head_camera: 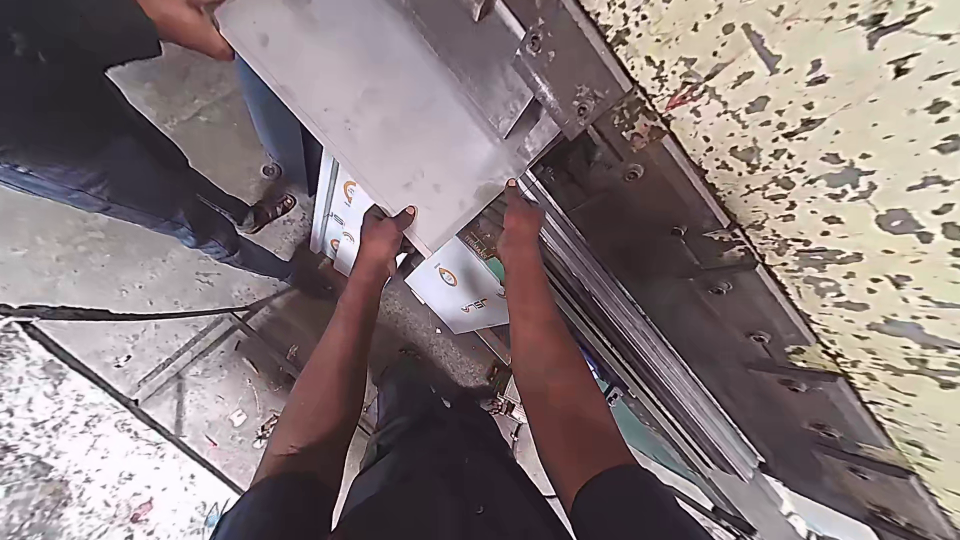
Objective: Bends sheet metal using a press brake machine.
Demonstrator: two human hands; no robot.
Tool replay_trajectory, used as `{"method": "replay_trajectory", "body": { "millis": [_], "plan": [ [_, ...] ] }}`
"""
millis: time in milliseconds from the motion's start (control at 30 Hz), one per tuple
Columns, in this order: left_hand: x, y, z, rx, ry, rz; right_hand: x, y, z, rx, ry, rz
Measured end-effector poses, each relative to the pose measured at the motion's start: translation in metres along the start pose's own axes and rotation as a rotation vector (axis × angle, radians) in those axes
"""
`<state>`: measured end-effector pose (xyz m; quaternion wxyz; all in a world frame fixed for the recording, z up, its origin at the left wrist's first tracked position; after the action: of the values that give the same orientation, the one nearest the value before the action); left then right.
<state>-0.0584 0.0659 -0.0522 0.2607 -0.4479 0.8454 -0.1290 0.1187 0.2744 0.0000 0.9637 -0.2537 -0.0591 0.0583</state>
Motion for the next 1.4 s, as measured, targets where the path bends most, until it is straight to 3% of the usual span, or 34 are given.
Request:
{"method": "replay_trajectory", "body": {
  "millis": [1400],
  "plan": [
    [-0.009, -0.004, -0.01, -0.089, -0.096, 0.066, 0.002, -0.002, 0.005, 0.032, -0.023, -0.031]
  ]
}}
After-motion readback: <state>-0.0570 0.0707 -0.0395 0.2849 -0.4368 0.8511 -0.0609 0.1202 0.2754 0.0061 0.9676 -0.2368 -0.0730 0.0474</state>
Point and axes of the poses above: each hand's wrist, its own y-axis towards the middle knuckle, its own x-axis out of the back of the hand, z = x × y, the point moved 10 cm from there along y, towards the middle knuckle, and after that the axes turned 3 degrees about -x, right-handed, at the moved point
